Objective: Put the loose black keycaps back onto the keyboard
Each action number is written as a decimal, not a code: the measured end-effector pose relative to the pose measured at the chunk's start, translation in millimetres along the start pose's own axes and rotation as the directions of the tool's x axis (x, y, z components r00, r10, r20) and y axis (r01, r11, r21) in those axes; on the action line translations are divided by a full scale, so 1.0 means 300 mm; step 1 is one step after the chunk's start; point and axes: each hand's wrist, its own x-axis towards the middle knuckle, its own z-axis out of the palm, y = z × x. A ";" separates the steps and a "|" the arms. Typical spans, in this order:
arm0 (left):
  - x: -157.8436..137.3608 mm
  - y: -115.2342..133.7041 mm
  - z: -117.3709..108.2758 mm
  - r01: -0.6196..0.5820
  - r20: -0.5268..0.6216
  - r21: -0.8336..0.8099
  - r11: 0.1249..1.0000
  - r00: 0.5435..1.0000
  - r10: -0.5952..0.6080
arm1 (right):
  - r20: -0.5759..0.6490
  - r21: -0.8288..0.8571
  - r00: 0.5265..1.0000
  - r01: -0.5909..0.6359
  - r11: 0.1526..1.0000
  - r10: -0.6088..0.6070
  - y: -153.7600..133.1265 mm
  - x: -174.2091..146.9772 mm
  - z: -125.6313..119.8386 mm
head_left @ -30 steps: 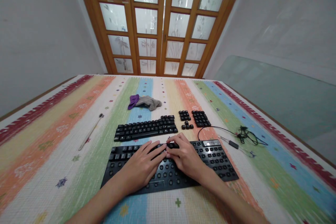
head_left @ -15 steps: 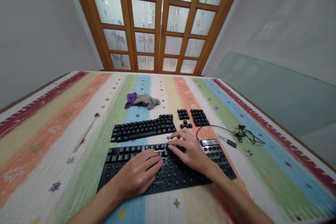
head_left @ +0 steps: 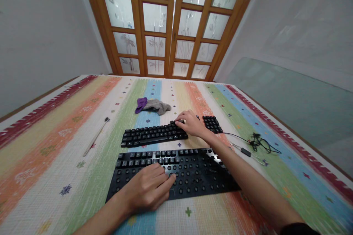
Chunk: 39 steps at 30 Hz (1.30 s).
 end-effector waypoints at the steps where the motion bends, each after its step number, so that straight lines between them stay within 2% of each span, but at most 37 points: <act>1: -0.002 -0.001 0.002 -0.003 0.000 0.004 1.000 1.000 0.003 | 0.011 -0.005 1.000 -0.005 1.000 0.005 0.008 0.022 0.008; 7: -0.002 -0.003 0.005 -0.003 0.028 0.018 1.000 1.000 0.002 | 0.076 -0.033 0.996 -0.048 0.998 0.050 0.032 0.110 0.061; 15: 0.000 0.002 0.004 0.015 0.031 0.038 0.999 0.999 -0.016 | 0.133 -0.029 0.989 -0.067 0.997 0.070 0.046 0.150 0.092; 21: 0.003 0.001 0.007 0.010 0.042 0.034 0.999 0.999 -0.011 | 0.123 0.026 0.990 -0.076 0.997 0.072 0.037 0.163 0.109; 25: 0.003 -0.005 0.010 0.027 0.024 0.041 0.999 0.999 -0.028 | 0.067 0.083 0.996 -0.060 0.995 0.055 0.015 0.157 0.084; 30: 0.006 -0.009 0.009 0.049 0.033 0.051 0.997 0.998 -0.050 | 0.025 0.177 0.999 0.016 0.984 -0.020 -0.036 0.049 0.006; 35: 0.018 0.001 0.011 0.110 0.093 0.111 0.988 0.988 -0.121 | 0.051 0.358 0.994 0.076 0.931 -0.100 -0.092 -0.169 -0.040; 39: 0.029 0.026 0.033 0.142 0.156 0.148 0.979 0.974 -0.165 | 0.054 0.404 0.996 0.041 0.914 -0.069 -0.133 -0.313 -0.036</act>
